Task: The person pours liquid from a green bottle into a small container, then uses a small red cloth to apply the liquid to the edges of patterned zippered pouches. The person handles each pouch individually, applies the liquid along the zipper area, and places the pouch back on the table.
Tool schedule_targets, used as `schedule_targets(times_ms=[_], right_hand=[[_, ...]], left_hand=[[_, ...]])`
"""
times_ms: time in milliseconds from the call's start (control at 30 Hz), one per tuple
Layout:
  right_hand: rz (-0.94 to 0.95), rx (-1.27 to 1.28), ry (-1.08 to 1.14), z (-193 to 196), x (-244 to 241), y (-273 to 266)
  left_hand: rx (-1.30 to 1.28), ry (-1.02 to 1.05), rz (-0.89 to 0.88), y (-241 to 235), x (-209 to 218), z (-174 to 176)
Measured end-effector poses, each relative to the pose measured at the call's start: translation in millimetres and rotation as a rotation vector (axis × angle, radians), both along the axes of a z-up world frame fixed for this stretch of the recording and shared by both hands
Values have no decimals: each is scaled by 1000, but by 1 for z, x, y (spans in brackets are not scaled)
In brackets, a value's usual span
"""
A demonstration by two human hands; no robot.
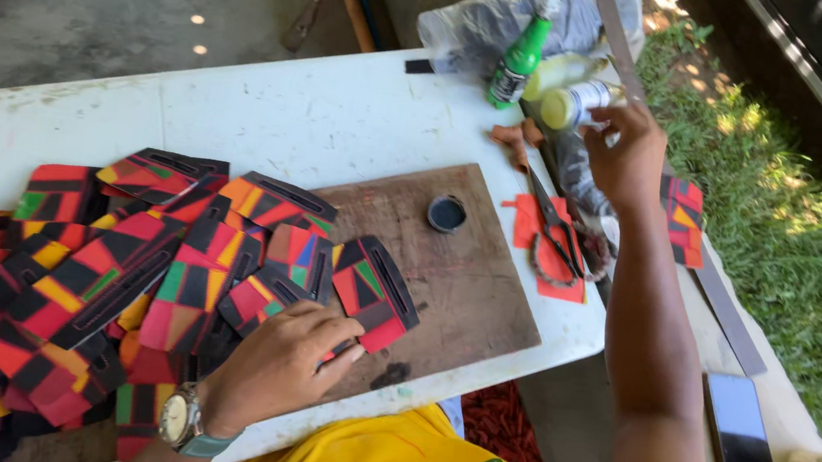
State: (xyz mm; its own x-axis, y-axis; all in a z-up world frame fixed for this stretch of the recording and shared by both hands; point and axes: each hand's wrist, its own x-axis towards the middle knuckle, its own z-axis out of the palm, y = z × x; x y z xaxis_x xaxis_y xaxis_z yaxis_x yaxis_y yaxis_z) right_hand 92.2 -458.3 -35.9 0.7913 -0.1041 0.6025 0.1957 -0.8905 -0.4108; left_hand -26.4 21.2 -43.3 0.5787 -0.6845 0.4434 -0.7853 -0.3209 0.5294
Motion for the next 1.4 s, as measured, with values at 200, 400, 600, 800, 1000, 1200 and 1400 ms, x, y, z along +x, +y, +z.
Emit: schedule_targets(times_ms=[200,400,600,800,1000,1200,1400], right_hand=[[-63,-107,143,-24,-81,-17],[-218,-101,285,-31,-117,-30],[-318,-180,762,-57,-111,4],[-305,-157,774,-73,-103,18],[-151,398,752,-47,-114,-11],[65,787,528,-44,-174,-27],[206,1093,387,-77,-217,-3]], left_hand=[[42,58,24,-4,-22,-14],[95,115,54,-8,-31,-16],[-56,-23,31,-52,-24,-27],[-69,17,-154,-173,5,-56],[287,21,-146,-278,39,-99],[399,-162,-115,-335,58,-140],[338,-91,-161,-344,68,-143]])
